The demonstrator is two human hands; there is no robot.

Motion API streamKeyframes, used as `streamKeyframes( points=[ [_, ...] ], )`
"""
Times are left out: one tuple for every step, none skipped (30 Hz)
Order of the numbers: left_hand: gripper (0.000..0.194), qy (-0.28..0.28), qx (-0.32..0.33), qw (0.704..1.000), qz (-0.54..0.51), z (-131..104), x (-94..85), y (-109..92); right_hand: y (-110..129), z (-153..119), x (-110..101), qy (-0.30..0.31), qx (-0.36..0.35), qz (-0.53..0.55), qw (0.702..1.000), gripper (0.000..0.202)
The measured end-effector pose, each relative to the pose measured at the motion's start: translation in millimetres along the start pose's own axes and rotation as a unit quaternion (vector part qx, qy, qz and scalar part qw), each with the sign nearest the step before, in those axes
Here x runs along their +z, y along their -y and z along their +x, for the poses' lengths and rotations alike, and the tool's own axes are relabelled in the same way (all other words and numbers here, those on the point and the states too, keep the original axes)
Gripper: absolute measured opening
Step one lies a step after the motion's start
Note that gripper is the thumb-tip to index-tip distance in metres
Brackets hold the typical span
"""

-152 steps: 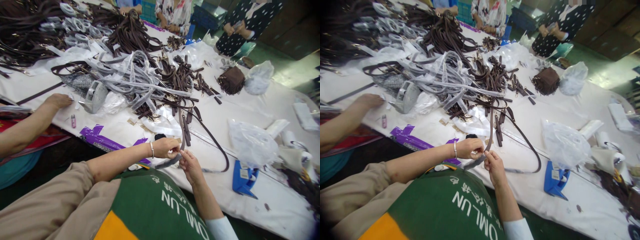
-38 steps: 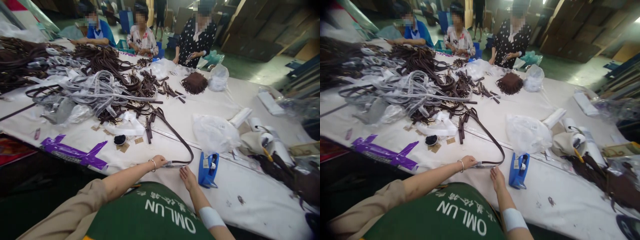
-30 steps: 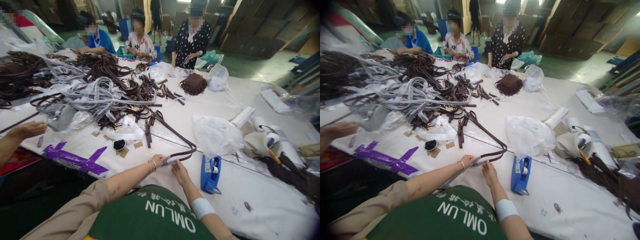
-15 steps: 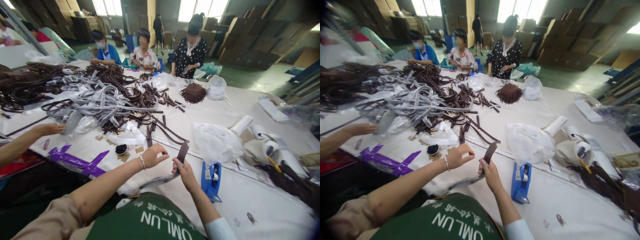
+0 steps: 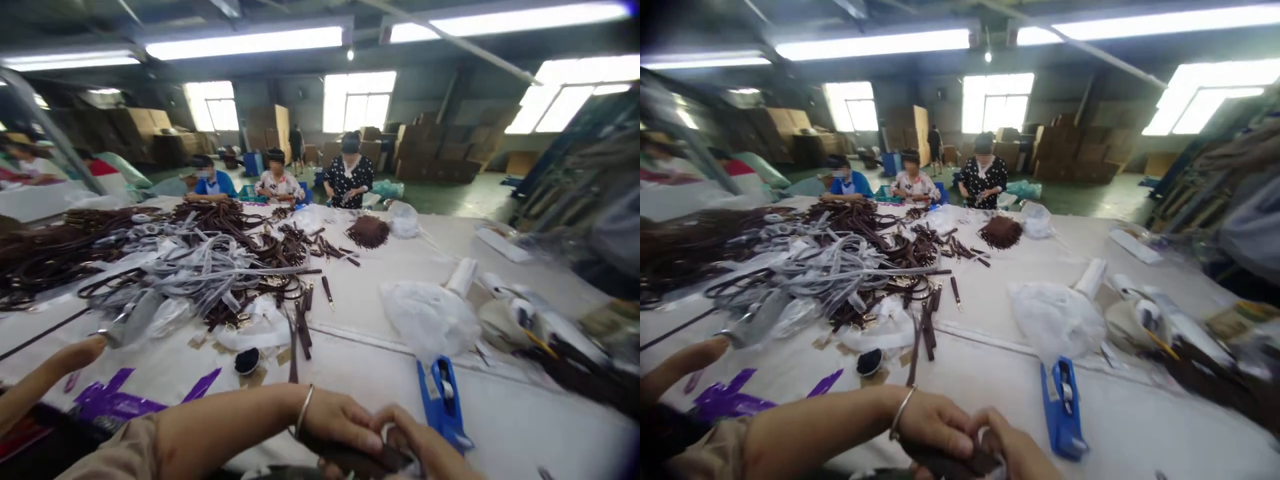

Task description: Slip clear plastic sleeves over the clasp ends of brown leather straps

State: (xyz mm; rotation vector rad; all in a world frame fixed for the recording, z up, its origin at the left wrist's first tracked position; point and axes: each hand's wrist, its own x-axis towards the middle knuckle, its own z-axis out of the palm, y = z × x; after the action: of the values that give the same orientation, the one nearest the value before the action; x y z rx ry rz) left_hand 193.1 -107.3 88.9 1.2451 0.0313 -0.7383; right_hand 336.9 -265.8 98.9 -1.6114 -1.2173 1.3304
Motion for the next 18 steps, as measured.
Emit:
streamKeyframes(
  points=[
    [0.046,0.013,0.001,0.998,-0.054,-5,6.8,-1,9,-7,5,-0.037,-0.019,0.011,0.999,0.040],
    [0.046,0.011,0.006,0.996,-0.086,-11,11.8,-3,18,-12,10,-0.081,-0.035,0.017,0.996,0.043],
    [0.046,-0.001,0.013,0.995,-0.102,-15,14.9,-5,24,-13,15,-0.124,-0.049,0.019,0.991,0.042],
    [0.045,-0.022,0.021,0.993,-0.112,-19,16.0,-5,28,-12,20,-0.175,-0.064,0.023,0.982,0.038],
    [0.044,-0.043,0.027,0.991,-0.120,-22,15.8,-4,29,-8,26,-0.224,-0.077,0.029,0.971,0.036],
    [0.043,-0.062,0.031,0.989,-0.130,-25,14.7,-1,27,-4,33,-0.268,-0.086,0.040,0.959,0.036],
    [0.043,-0.076,0.034,0.986,-0.144,-27,13.0,4,22,0,41,-0.306,-0.090,0.059,0.946,0.038],
    [0.044,-0.086,0.036,0.983,-0.159,-29,10.8,10,16,4,49,-0.335,-0.089,0.083,0.934,0.041],
    [0.045,-0.091,0.038,0.980,-0.173,-31,8.2,16,8,7,58,-0.357,-0.085,0.109,0.924,0.043],
    [0.048,-0.095,0.039,0.977,-0.186,-32,5.2,22,1,9,66,-0.374,-0.080,0.132,0.915,0.044],
    [0.050,-0.098,0.039,0.975,-0.196,-34,1.9,27,-7,9,75,-0.392,-0.077,0.146,0.905,0.045],
    [0.051,-0.102,0.035,0.973,-0.203,-35,-1.5,33,-14,9,84,-0.415,-0.075,0.146,0.895,0.045],
    [0.051,-0.104,0.030,0.972,-0.208,-36,-4.6,38,-20,6,94,-0.444,-0.071,0.131,0.883,0.044],
    [0.049,-0.107,0.025,0.972,-0.210,-36,-7.3,43,-25,3,104,-0.481,-0.060,0.103,0.868,0.042],
    [0.048,-0.111,0.021,0.971,-0.209,-36,-9.1,48,-28,-2,115,-0.520,-0.043,0.069,0.851,0.040],
    [0.046,-0.116,0.021,0.971,-0.208,-35,-9.7,53,-31,-7,127,-0.551,-0.021,0.033,0.834,0.039],
    [0.044,-0.123,0.024,0.970,-0.207,-34,-9.1,58,-32,-11,140,-0.569,0.005,0.001,0.822,0.038],
    [0.043,-0.128,0.031,0.970,-0.204,-32,-7.2,63,-31,-14,153,-0.575,0.031,-0.024,0.817,0.038]
  ],
)
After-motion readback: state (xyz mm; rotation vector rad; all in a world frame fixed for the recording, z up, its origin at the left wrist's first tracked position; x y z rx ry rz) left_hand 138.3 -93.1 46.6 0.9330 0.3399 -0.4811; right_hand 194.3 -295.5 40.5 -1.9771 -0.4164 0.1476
